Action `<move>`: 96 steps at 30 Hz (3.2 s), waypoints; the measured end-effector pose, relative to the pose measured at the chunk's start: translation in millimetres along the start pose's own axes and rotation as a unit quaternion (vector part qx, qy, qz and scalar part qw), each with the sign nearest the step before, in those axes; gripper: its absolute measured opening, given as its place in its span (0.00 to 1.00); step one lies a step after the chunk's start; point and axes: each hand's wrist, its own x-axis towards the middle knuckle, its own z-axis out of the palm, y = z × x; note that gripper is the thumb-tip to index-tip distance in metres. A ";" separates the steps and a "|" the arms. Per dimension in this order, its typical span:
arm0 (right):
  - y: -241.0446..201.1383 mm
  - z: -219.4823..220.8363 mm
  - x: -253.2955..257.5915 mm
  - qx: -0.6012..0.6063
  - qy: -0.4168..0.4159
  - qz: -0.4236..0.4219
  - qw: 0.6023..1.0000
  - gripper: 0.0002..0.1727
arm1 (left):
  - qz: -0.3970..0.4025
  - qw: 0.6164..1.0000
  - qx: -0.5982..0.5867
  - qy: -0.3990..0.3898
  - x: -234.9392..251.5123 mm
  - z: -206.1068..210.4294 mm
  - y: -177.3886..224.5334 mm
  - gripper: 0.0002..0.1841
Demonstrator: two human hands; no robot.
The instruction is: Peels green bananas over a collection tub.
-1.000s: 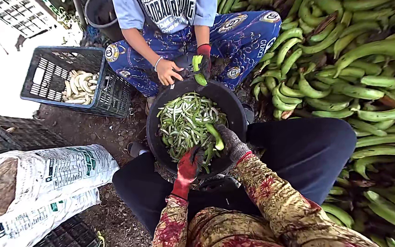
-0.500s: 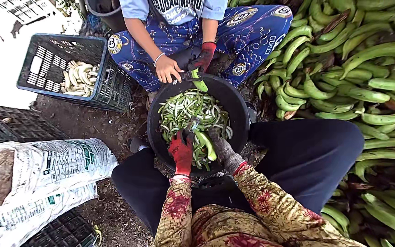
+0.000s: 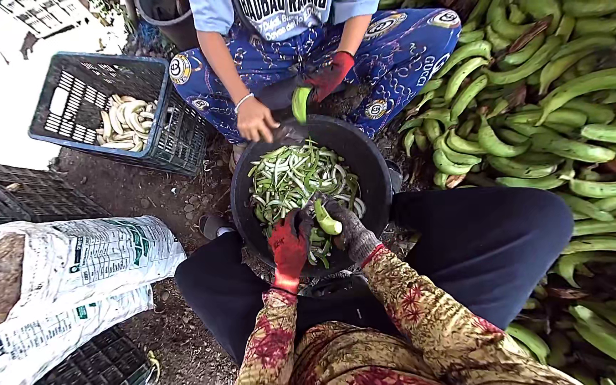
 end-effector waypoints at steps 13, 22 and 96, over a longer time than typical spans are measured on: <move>-19.3 -0.2 18.3 -0.067 0.117 -0.024 0.991 0.33 | 0.064 0.997 -0.039 0.018 -14.5 3.8 -4.4 0.25; -10.3 10.4 25.2 0.010 0.132 -0.059 0.989 0.28 | 0.086 0.994 0.026 0.054 -17.2 5.2 4.5 0.25; -27.8 -0.5 12.3 0.125 -0.065 -0.013 0.990 0.38 | -0.033 0.921 -0.363 -0.140 -69.6 15.4 15.7 0.16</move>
